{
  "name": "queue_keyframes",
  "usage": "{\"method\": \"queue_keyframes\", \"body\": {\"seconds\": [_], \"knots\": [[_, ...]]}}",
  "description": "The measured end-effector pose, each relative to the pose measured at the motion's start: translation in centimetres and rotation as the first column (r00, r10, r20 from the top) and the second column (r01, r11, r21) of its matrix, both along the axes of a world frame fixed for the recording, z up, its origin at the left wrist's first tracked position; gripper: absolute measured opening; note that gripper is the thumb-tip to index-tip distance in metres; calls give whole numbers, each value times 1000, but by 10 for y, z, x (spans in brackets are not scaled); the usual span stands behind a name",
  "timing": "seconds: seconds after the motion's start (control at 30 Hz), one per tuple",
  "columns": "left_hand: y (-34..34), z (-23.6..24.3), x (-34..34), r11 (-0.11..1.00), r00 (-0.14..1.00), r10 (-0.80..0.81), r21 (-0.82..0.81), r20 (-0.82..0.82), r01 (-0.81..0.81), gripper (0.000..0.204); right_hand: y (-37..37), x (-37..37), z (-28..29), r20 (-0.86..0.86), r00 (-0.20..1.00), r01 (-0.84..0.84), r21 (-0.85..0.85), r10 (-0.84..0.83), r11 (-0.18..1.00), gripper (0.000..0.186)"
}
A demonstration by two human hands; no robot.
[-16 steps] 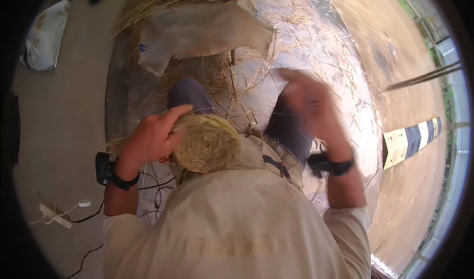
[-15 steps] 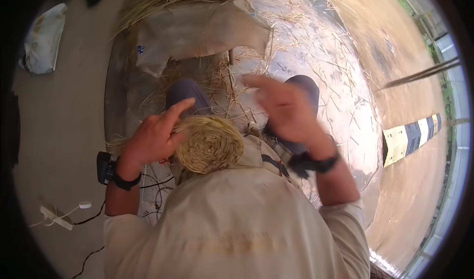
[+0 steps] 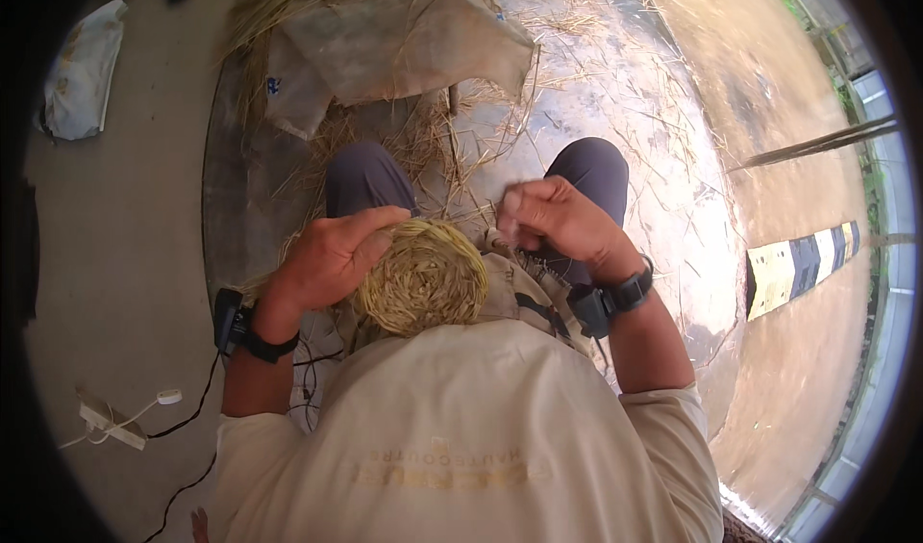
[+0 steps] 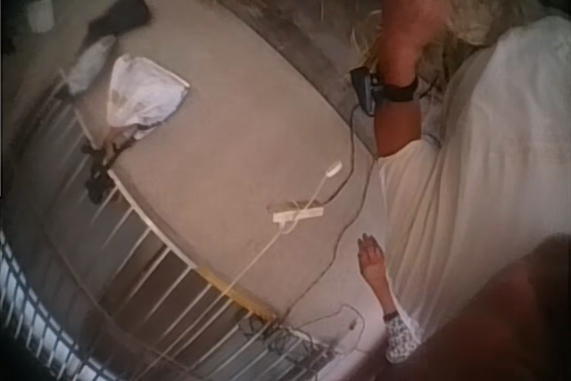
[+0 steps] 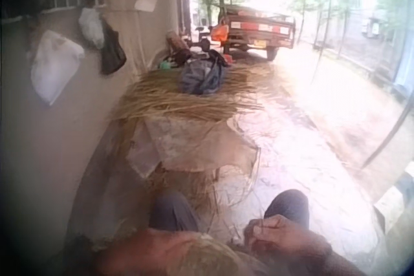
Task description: Weaving and stitching a circular straw mat using a needle and string.
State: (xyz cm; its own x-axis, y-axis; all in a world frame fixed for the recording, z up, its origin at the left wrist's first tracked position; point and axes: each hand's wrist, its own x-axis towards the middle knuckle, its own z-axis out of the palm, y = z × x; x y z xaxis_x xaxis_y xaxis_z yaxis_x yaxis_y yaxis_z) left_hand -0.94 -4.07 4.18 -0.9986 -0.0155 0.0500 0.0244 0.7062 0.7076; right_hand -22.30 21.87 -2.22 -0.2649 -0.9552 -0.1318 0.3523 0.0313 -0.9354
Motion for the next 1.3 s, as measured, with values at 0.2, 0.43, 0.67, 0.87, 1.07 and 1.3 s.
{"method": "queue_keyframes", "body": {"seconds": [0.2, 0.43, 0.67, 0.87, 1.07, 1.3], "knots": [[2, -2, 0, 992, 1000, -15, -128, -18, 13, 31, -61, 12, 5, 629, 777, 210, -253, -4, 944, 34], [0, 2, 21, 947, 1000, 10, -322, 0, -9, 34, -63, 39, 46, -555, 825, 51, 261, 107, 964, 35], [0, -36, 31, 990, 997, 58, -128, -46, -64, 34, -46, 44, 35, -528, 849, 166, 234, -18, 958, 34], [4, -30, 17, 993, 991, 29, -107, -127, -43, 30, -42, 3, 26, 340, 898, 344, -144, -280, 928, 28], [2, -10, 20, 992, 999, 41, -120, -12, -42, 31, -103, 89, 74, -789, 596, -466, -489, -146, 738, 21], [-8, -32, 29, 975, 986, 166, 155, -11, -162, 38, -83, 107, 38, -696, 677, -559, -273, 240, 783, 21]]}}
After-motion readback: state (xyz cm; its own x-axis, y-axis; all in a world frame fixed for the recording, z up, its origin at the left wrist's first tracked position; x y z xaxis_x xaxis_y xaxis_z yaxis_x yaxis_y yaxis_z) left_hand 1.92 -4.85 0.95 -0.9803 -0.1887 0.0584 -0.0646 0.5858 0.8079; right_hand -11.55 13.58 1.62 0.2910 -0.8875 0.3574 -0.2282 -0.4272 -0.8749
